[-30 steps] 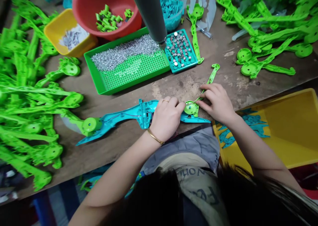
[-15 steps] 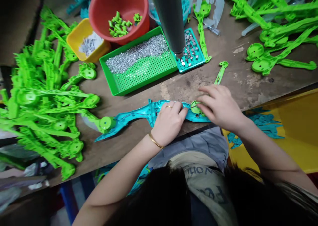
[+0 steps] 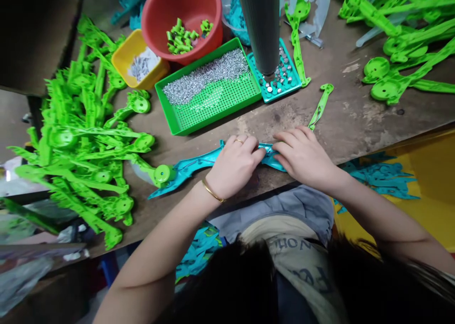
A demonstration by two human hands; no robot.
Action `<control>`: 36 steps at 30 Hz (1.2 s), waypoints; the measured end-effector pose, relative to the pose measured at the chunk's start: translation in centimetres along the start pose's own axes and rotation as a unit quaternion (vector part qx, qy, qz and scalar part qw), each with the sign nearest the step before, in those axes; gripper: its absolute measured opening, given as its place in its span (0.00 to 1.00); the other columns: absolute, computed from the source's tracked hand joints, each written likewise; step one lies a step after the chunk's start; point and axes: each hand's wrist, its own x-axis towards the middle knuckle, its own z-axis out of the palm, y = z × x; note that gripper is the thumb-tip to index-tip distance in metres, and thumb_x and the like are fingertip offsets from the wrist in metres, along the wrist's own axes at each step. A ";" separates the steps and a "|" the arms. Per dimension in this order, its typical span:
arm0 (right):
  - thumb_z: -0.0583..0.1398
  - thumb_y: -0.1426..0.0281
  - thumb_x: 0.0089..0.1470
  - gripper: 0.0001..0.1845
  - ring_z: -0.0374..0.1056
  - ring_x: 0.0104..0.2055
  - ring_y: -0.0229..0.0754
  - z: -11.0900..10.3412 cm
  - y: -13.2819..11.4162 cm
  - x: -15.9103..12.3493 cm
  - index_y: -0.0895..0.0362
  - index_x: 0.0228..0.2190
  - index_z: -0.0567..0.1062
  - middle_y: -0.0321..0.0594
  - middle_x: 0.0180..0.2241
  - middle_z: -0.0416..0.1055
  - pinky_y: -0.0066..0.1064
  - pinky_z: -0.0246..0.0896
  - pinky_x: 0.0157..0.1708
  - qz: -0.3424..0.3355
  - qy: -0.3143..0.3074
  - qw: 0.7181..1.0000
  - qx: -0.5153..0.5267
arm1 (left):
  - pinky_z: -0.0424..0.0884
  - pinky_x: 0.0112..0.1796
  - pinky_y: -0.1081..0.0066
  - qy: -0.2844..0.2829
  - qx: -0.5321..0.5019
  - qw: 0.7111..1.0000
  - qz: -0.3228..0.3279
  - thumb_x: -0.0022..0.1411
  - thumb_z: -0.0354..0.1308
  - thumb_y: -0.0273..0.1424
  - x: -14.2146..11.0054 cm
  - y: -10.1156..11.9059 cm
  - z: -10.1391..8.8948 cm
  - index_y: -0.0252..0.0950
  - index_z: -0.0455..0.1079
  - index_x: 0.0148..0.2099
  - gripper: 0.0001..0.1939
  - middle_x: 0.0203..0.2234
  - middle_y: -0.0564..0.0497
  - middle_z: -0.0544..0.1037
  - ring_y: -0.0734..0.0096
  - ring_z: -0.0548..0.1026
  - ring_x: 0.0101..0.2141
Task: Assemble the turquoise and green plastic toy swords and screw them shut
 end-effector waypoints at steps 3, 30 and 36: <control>0.53 0.71 0.63 0.13 0.64 0.51 0.51 0.7 -0.4 0.7 0.59 0.41 0.76 0.46 0.50 0.73 0.46 0.52 0.59 0.008 -0.017 1.000 0.010 | 0.65 0.39 0.61 -0.020 -0.007 1.000 0.021 0.69 0.47 0.27 0.8 -0.2 -0.4 0.34 0.75 0.42 0.14 0.35 0.43 0.73 0.57 0.69 0.39; 0.55 0.66 0.63 0.12 0.65 0.50 0.47 0.4 0.0 0.1 0.54 0.38 0.79 0.39 0.47 0.75 0.44 0.49 0.59 -0.003 -0.024 1.000 0.019 | 0.66 0.42 0.64 -0.021 -0.255 0.965 0.056 0.64 0.47 0.23 2.4 -4.6 3.2 0.40 0.79 0.43 0.19 0.36 0.46 0.71 0.64 0.69 0.38; 0.53 0.63 0.64 0.16 0.65 0.52 0.47 0.8 -0.8 -0.5 0.54 0.40 0.79 0.40 0.50 0.75 0.47 0.47 0.60 -0.003 0.002 1.000 -0.023 | 0.69 0.42 0.66 0.022 -0.325 0.945 0.009 0.63 0.48 0.23 2.3 -4.3 4.0 0.39 0.79 0.40 0.18 0.34 0.48 0.72 0.67 0.71 0.38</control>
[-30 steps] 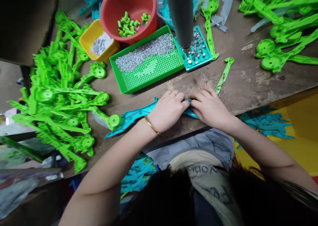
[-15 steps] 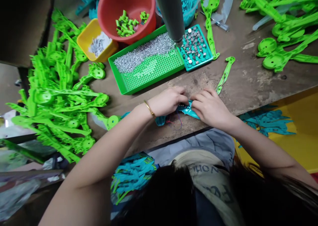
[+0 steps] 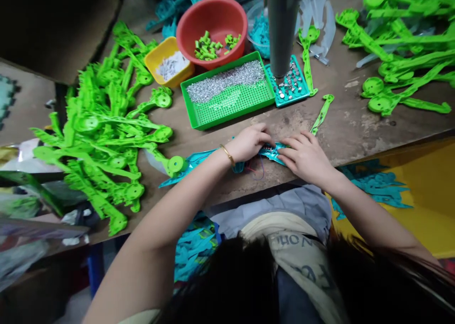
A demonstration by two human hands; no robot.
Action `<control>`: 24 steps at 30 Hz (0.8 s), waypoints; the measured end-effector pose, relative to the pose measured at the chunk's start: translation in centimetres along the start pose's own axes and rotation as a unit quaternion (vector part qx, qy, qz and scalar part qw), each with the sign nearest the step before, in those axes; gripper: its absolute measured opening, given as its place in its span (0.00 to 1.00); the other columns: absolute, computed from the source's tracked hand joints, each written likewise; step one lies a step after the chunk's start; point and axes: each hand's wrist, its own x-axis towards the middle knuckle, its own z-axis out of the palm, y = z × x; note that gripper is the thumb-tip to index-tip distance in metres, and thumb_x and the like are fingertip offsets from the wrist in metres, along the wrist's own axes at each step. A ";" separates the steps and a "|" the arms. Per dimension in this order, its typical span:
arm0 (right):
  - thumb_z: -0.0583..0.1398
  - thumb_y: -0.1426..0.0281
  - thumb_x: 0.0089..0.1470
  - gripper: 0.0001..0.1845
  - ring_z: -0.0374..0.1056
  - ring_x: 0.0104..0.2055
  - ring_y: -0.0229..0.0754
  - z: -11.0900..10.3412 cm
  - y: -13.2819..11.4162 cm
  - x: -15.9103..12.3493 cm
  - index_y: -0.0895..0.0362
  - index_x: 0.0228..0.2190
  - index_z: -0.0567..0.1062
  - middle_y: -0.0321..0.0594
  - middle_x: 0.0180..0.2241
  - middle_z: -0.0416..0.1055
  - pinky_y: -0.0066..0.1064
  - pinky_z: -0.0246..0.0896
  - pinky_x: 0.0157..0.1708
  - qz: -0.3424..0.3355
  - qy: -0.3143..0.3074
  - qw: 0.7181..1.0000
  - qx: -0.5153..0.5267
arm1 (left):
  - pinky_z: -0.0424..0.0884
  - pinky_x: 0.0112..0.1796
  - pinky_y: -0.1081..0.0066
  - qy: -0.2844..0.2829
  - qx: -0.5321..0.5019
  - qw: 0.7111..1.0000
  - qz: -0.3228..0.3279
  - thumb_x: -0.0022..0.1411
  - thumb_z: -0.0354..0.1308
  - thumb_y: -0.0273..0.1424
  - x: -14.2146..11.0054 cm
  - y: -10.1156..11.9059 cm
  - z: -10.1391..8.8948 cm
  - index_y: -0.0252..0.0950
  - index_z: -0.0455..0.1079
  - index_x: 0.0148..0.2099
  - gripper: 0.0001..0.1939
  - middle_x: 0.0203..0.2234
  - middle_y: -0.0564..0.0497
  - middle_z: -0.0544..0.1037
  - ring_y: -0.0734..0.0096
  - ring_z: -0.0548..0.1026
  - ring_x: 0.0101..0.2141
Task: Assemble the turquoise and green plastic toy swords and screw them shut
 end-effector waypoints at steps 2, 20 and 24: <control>0.54 0.63 0.64 0.15 0.65 0.52 0.48 0.0 -0.2 -0.3 0.54 0.40 0.79 0.42 0.50 0.74 0.47 0.48 0.60 -0.006 0.012 1.000 -0.013 | 0.70 0.44 0.65 0.040 -0.010 0.999 -0.014 0.63 0.49 0.24 -0.9 0.2 -0.1 0.38 0.78 0.42 0.16 0.36 0.47 0.74 0.66 0.72 0.40; 0.51 0.69 0.64 0.12 0.70 0.41 0.43 4.0 -10.5 -0.9 0.58 0.41 0.74 0.45 0.40 0.74 0.31 0.59 0.40 0.033 0.040 0.998 0.030 | 0.68 0.52 0.58 0.328 0.048 0.923 -0.194 0.64 0.53 0.27 -9.8 3.0 3.2 0.35 0.76 0.42 0.10 0.42 0.46 0.80 0.61 0.74 0.47; 0.51 0.69 0.63 0.13 0.69 0.41 0.47 5.4 -11.2 1.4 0.61 0.41 0.73 0.50 0.41 0.73 0.34 0.57 0.37 0.064 0.042 0.997 -0.026 | 0.66 0.55 0.58 0.310 0.049 0.932 -0.182 0.65 0.52 0.26 -10.6 2.2 4.6 0.33 0.75 0.44 0.11 0.48 0.42 0.77 0.61 0.72 0.51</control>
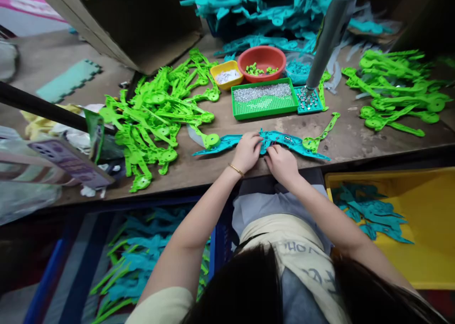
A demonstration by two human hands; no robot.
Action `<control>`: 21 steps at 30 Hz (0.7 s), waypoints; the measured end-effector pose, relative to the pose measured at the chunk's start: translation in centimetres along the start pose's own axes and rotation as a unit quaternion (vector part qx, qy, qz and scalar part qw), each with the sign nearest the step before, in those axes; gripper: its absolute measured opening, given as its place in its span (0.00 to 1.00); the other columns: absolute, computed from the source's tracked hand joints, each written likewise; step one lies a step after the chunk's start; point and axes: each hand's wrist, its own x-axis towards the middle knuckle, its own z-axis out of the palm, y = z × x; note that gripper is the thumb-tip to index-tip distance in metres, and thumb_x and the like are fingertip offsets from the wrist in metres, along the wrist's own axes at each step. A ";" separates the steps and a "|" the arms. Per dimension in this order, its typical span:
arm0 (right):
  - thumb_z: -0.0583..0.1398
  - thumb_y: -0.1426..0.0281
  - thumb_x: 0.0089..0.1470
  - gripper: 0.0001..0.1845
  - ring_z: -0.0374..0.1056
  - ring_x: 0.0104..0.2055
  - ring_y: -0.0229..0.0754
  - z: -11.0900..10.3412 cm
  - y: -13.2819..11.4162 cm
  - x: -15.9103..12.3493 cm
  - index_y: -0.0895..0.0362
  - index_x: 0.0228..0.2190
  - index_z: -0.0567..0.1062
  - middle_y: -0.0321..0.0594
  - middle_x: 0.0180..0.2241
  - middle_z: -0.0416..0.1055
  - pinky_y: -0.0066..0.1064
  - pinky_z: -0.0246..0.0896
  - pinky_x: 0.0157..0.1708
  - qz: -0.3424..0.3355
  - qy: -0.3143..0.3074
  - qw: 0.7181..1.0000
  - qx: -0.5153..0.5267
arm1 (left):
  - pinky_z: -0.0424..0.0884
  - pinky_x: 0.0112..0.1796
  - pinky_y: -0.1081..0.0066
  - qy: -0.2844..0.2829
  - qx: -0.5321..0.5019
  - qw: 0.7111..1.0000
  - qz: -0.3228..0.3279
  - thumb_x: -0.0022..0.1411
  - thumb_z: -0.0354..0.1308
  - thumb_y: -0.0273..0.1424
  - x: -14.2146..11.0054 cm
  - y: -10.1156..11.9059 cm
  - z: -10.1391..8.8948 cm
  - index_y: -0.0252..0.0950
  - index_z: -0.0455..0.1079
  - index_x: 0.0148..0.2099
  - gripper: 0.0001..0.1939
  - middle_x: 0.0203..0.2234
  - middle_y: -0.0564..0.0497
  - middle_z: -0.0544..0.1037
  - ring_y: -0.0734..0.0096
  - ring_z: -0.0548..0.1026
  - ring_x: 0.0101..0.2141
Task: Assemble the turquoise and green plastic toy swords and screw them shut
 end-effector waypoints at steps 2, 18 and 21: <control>0.51 0.69 0.63 0.13 0.69 0.38 0.47 0.5 0.0 0.7 0.62 0.40 0.73 0.51 0.39 0.73 0.34 0.55 0.34 0.022 0.002 0.999 -0.025 | 0.67 0.54 0.58 0.000 -0.002 1.000 -0.001 0.66 0.51 0.27 -0.3 -0.4 0.2 0.33 0.75 0.44 0.11 0.46 0.42 0.77 0.61 0.73 0.50; 0.51 0.74 0.61 0.13 0.64 0.39 0.47 -1.8 -0.7 0.9 0.62 0.39 0.75 0.50 0.39 0.72 0.36 0.53 0.38 -0.044 0.010 0.995 -0.089 | 0.69 0.49 0.60 -0.066 -0.047 0.997 -0.010 0.63 0.56 0.30 3.4 0.5 -1.5 0.34 0.77 0.38 0.09 0.39 0.44 0.80 0.59 0.75 0.43; 0.51 0.75 0.61 0.13 0.62 0.41 0.47 -1.9 -0.4 1.4 0.61 0.37 0.75 0.49 0.38 0.71 0.36 0.54 0.41 -0.099 0.010 0.991 -0.086 | 0.71 0.40 0.67 -0.131 -0.069 0.989 0.000 0.60 0.60 0.30 6.5 1.1 -1.3 0.35 0.79 0.36 0.07 0.34 0.47 0.82 0.64 0.77 0.36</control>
